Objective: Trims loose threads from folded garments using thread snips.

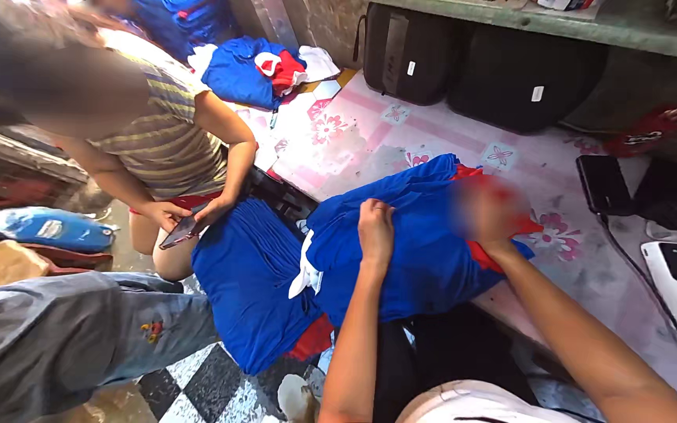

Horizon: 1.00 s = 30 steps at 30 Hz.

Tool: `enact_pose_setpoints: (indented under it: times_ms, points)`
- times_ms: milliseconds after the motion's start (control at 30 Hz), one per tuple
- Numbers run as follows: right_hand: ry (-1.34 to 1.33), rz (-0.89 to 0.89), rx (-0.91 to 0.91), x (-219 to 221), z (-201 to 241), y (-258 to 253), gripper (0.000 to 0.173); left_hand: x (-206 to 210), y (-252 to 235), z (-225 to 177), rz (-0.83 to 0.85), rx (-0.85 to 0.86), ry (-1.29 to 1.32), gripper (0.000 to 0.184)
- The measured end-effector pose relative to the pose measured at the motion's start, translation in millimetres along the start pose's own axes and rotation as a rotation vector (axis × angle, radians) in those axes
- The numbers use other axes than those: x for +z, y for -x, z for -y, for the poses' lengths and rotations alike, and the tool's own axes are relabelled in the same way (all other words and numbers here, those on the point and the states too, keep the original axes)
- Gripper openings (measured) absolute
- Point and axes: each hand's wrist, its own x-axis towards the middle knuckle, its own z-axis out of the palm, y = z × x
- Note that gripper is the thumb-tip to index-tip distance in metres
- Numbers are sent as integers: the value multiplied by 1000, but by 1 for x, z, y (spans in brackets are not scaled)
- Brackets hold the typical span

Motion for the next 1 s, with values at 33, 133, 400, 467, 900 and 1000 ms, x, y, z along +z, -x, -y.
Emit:
enact_pose_setpoints:
  times_ms: [33, 133, 400, 467, 900, 1000]
  points:
    - [-7, 7, 3, 0, -1, 1, 23, -10, -1, 6, -10, -32, 95, 12]
    - [-14, 0, 10, 1, -1, 1, 23, -42, 1, 11, -76, -219, 326, 12]
    - [4, 11, 21, 2, -1, 2, 23, 5, 3, 6, 42, 156, -41, 11]
    - [-4, 13, 19, 1, -2, 0, 24, 6, 0, 13, -1, 115, 83, 9]
    - [3, 55, 33, -2, 1, 1, 25, -1, 17, 9, -41, 152, -11, 19]
    - [-22, 84, 15, -6, -2, 4, 26, -1, 14, 16, -132, 169, 56, 11]
